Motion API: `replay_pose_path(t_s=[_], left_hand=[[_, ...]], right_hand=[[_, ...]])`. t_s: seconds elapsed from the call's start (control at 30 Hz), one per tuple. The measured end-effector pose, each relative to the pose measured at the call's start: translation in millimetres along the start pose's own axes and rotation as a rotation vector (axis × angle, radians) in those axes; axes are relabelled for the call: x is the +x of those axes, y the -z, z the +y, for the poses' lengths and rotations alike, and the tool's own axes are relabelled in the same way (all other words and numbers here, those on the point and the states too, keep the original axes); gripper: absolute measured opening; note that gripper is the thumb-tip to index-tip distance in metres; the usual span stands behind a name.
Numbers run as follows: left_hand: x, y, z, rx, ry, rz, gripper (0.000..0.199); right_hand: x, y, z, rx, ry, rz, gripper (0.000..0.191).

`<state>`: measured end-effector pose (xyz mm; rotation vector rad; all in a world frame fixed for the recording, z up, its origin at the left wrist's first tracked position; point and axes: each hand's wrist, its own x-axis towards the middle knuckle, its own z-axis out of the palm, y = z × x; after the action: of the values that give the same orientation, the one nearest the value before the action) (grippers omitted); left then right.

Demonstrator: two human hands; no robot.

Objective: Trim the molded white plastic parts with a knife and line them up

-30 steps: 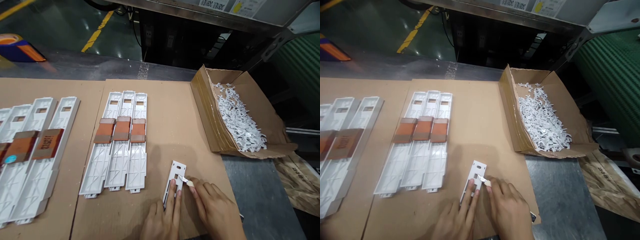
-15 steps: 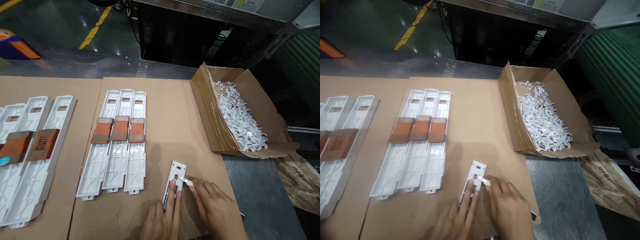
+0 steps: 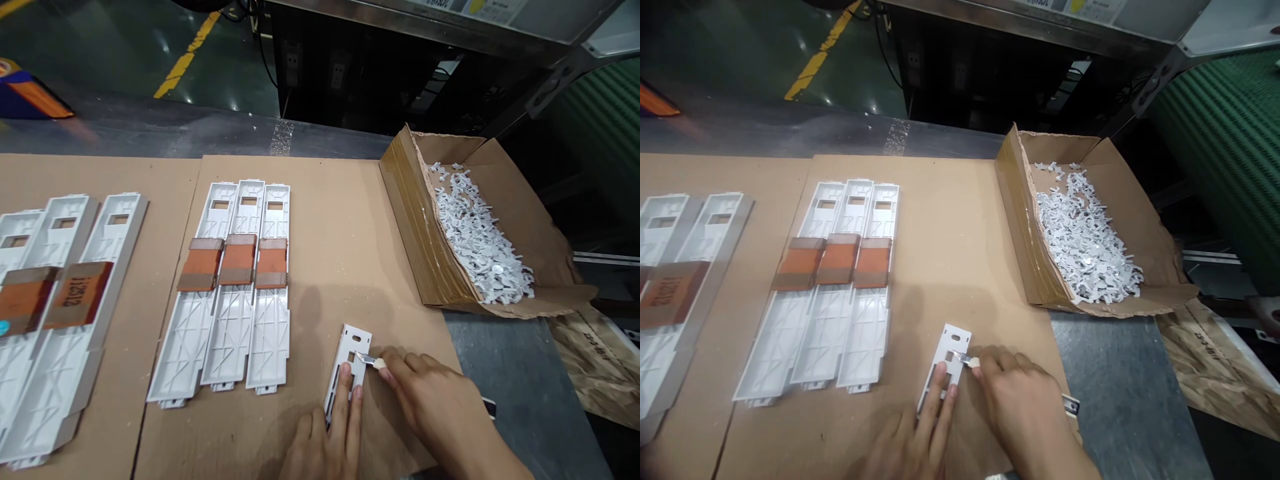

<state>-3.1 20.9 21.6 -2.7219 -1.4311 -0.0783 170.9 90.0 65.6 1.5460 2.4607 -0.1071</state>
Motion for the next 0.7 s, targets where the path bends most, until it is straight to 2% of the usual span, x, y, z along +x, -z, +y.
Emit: replay_pose_path(t_s=[0.2, 0.43, 0.7], left_hand=[[0.9, -1.3, -0.3, 0.0, -0.015, 0.021, 0.051], [0.5, -0.9, 0.9, -0.011, -0.005, 0.013, 0.054], [1.5, -1.5, 0.5, 0.034, -0.028, 0.048, 0.051]], right_hand=[[19.7, 16.2, 11.8, -0.013, 0.076, -0.106, 0.008], [38.6, 24.0, 21.9, -0.046, 0.19, -0.156, 0.007], [67.7, 42.9, 25.1, -0.084, 0.294, -0.318, 0.007]])
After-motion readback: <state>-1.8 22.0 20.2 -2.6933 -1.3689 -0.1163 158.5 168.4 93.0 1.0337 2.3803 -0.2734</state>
